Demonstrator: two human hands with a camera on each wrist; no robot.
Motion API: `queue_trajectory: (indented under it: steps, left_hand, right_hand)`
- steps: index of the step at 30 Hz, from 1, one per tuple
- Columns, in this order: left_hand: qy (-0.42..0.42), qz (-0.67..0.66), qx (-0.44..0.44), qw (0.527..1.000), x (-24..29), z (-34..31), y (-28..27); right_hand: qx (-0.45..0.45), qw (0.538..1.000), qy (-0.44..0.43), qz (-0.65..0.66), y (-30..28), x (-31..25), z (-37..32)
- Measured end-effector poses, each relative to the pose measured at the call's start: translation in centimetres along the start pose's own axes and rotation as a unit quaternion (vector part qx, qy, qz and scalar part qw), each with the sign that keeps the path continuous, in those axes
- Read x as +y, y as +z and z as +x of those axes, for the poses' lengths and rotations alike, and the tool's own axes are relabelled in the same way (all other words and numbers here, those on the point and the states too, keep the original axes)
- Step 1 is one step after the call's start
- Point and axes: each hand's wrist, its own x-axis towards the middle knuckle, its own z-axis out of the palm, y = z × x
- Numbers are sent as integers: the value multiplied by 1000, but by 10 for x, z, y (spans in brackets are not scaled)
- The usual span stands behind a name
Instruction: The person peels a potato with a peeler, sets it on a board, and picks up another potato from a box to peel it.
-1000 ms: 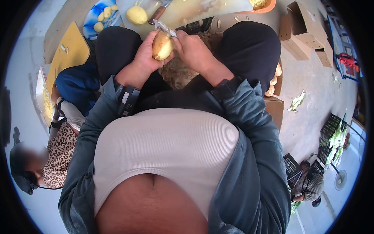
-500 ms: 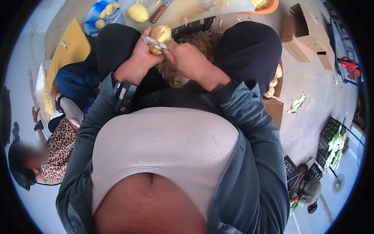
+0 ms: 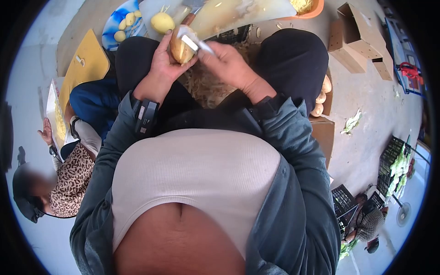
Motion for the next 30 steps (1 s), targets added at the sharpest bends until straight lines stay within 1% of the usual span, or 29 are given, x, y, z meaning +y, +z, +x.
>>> queue_trajectory:
  steps: [1, 2, 4, 5, 6, 7, 8, 9, 10, 12, 14, 15, 17, 18, 20, 22, 23, 24, 25, 26, 28, 29, 30]
  left_hand:
    - [-13, -16, 1, 1000, -1, -2, 2]
    - [-14, -13, -2, 1000, -1, 1, 0]
    - [-26, 9, -73, 997, -1, 9, -11]
    - [-35, 19, -110, 993, 1, 8, -10]
    - [-39, 21, -114, 992, 1, 7, -10]
    - [-20, 40, -143, 989, 0, 5, -10]
    - [-1, 59, -171, 984, -1, 4, -8]
    - [-5, 60, -173, 983, -4, 5, -7]
    - [-16, 58, -161, 985, -6, 6, -7]
    - [-26, 57, -148, 987, -5, 3, -4]
    - [-78, 38, -158, 984, 2, -3, -3]
    - [-76, 39, -157, 984, 1, 0, -4]
    - [1, 14, -134, 991, 0, 5, -5]
    - [2, 15, -133, 991, 0, 5, -6]
    - [25, 19, -154, 988, 1, 4, -5]
    - [27, 9, -150, 988, 0, 0, -2]
    - [30, 0, -146, 989, 1, -1, -1]
    - [30, 1, -147, 989, 0, 0, 0]
    - [46, -6, -172, 984, -1, 1, 0]
    - [61, -13, -197, 978, -1, 3, 0]
    - [61, -2, -210, 976, -4, 4, -3]
    - [62, 6, -220, 973, -3, 1, 0]
    - [61, 8, -223, 973, -2, -2, 1]
  right_hand:
    - [23, 998, 43, 36, -4, -6, 1]
    - [56, 994, 40, 84, -6, 0, 5]
    - [97, 993, 57, 44, -15, 8, 10]
    - [103, 992, 56, 43, -13, 11, 11]
    - [140, 990, 12, -22, -9, 15, 13]
    - [176, 980, -31, -87, -7, 17, 16]
    - [181, 979, -31, -88, -5, 16, 17]
    - [173, 979, -4, -105, -3, 16, 18]
    - [163, 979, 23, -120, -2, 16, 18]
    - [150, 982, 29, -114, -3, 17, 17]
    - [116, 988, 37, -100, -5, 18, 18]
    - [114, 988, 36, -99, -6, 19, 18]
    - [95, 986, 22, -135, -9, 23, 16]
    - [95, 986, 21, -134, -12, 26, 16]
    - [169, 939, -34, -298, -15, 28, 17]
    - [180, 942, -26, -283, -14, 26, 16]
    - [153, 968, 33, -198, -9, 20, 17]
    - [125, 982, 92, -110, -4, 14, 18]
    - [90, 987, 129, -46, 0, 6, 15]
    - [57, 986, 155, -32, 2, 5, 17]
    - [50, 986, 157, 28, 3, -2, 14]
    - [52, 986, 156, 29, 3, 1, 16]
    - [93, 986, 129, 59, 3, 7, 18]
